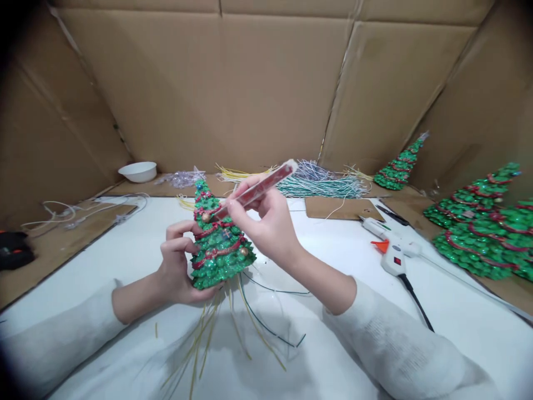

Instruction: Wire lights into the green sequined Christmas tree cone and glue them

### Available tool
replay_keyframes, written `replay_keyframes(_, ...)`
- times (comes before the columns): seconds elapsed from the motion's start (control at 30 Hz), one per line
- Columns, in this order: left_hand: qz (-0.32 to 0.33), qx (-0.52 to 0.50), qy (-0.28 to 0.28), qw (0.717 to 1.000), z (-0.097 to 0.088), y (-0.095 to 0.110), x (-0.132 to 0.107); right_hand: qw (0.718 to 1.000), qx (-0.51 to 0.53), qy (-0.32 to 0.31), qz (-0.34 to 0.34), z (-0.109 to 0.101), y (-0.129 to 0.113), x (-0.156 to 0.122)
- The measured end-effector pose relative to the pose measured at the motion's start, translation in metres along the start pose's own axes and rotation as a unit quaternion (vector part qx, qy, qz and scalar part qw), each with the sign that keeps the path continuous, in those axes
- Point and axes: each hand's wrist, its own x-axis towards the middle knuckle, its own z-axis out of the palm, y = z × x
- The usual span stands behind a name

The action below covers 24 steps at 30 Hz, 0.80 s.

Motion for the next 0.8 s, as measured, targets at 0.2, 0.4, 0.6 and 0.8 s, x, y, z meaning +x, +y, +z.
replay_keyframes(0.2, 0.055, 0.037, -0.004, 0.998, 0.000, 0.003, 0.003, 0.984, -0.111, -0.099, -0.095, -0.004, -0.008, -0.010)
replay_keyframes(0.4, 0.065, 0.052, -0.009, 0.996, 0.003, 0.004, 0.000, 0.958, -0.212, -0.138, -0.136, -0.014, -0.006, -0.031)
replay_keyframes(0.6, 0.094, 0.071, -0.014, 0.993, 0.006, 0.003, -0.006, 0.943, -0.244, -0.165, -0.155, -0.015, -0.006, -0.041)
replay_keyframes(0.8, 0.096, 0.082, -0.024, 0.992, 0.005, 0.007, -0.001, 0.934, -0.272, -0.160, -0.165, -0.014, -0.010, -0.044)
